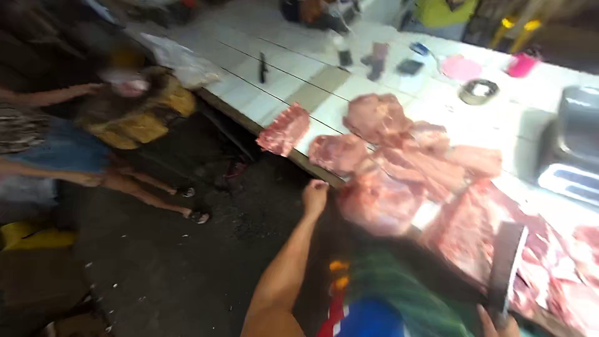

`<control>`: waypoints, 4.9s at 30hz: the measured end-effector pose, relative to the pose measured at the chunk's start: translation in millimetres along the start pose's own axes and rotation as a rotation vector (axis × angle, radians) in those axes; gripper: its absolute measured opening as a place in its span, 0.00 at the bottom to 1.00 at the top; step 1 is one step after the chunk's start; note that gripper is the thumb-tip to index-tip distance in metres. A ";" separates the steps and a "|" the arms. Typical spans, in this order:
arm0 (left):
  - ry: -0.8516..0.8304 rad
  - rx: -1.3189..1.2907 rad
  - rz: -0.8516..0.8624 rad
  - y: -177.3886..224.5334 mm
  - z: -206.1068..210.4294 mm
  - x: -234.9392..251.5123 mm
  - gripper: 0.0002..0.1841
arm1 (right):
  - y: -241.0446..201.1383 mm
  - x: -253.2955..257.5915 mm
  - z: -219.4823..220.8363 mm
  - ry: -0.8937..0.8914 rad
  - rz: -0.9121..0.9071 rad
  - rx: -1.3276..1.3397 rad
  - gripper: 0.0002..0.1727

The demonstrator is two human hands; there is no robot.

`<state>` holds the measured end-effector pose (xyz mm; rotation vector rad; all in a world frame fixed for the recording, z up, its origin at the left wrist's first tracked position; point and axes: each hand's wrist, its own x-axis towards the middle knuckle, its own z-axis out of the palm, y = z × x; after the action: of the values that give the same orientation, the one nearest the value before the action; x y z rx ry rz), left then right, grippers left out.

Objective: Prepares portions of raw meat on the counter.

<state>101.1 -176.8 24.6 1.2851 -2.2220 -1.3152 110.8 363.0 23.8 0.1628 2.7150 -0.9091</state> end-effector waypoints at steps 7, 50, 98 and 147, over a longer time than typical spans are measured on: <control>-0.024 -0.074 -0.003 4.4 26.6 26.0 0.15 | 16.1 10.4 26.1 0.114 0.158 0.040 0.32; -0.416 0.228 0.606 218.7 85.2 74.5 0.24 | -2.0 7.6 39.5 0.137 0.288 0.235 0.30; -0.523 0.751 0.422 138.7 130.7 90.9 0.32 | -51.7 -102.8 97.9 0.484 0.519 0.295 0.27; -0.974 -0.843 -0.558 17.7 36.2 9.9 0.22 | -162.2 -30.5 144.8 0.012 0.316 0.554 0.28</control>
<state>63.9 -160.1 16.6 1.0078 -1.2639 -3.1292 140.9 145.7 14.8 0.6811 2.2804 -1.5224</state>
